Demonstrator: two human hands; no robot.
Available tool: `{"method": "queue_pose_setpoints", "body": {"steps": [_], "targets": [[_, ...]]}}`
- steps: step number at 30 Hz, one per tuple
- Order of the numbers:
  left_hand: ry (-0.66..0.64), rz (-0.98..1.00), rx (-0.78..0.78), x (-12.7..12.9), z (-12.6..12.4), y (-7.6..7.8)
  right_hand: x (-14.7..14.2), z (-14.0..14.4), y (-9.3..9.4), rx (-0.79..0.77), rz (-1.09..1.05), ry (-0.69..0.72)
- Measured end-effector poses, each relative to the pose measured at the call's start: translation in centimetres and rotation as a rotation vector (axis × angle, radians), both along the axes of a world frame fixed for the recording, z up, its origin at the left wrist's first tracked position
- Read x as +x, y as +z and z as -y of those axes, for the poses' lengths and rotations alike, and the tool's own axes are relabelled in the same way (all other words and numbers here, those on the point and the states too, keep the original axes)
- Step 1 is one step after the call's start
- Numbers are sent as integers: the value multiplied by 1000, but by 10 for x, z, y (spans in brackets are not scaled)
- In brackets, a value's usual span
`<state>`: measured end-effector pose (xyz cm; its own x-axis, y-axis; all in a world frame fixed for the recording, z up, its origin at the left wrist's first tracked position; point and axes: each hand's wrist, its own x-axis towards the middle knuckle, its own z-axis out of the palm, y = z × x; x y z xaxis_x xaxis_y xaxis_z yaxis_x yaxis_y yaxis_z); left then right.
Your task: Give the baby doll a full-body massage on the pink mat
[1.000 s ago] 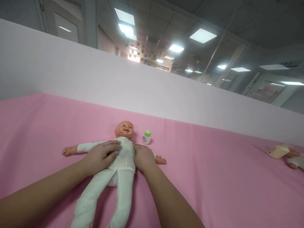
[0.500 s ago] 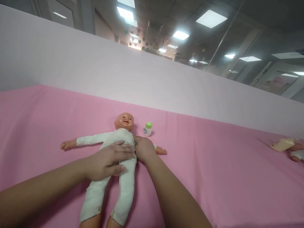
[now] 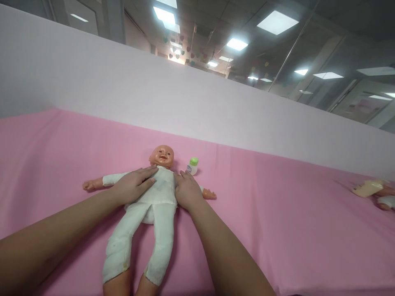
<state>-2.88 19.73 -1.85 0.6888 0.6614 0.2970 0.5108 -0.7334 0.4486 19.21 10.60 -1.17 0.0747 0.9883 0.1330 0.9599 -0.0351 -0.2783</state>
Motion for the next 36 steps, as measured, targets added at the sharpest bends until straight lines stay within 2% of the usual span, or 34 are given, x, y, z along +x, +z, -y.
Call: {"method": "queue_pose_setpoints", "body": {"steps": [3,5,7,10,13,16,19,23,26,30,36], "targets": [[65,-7,-29,-4,-5,3,-7,9,6,122,-46,88],[73,-12,-49,-7,-8,4,-19,21,13,229,-96,261],[53,-8,-77,-9,-11,4,-35,35,20,298,-144,509],[54,8,-104,-9,-12,3,-62,51,25,261,-173,835],[78,13,-96,-9,-13,2,-78,56,22,187,-141,916],[48,29,-128,-9,-14,0,-74,49,18,99,-98,801],[17,50,-141,-10,-13,0,-57,36,17,28,-78,626],[43,54,-89,-9,-13,-3,-33,21,14,-6,-92,438],[63,-33,-16,-14,-19,-6,-22,17,10,5,-142,266],[190,-279,78,-37,-35,-7,-13,20,7,-10,-136,83],[347,-319,49,-89,-70,-6,19,31,1,-28,17,-19]]}}
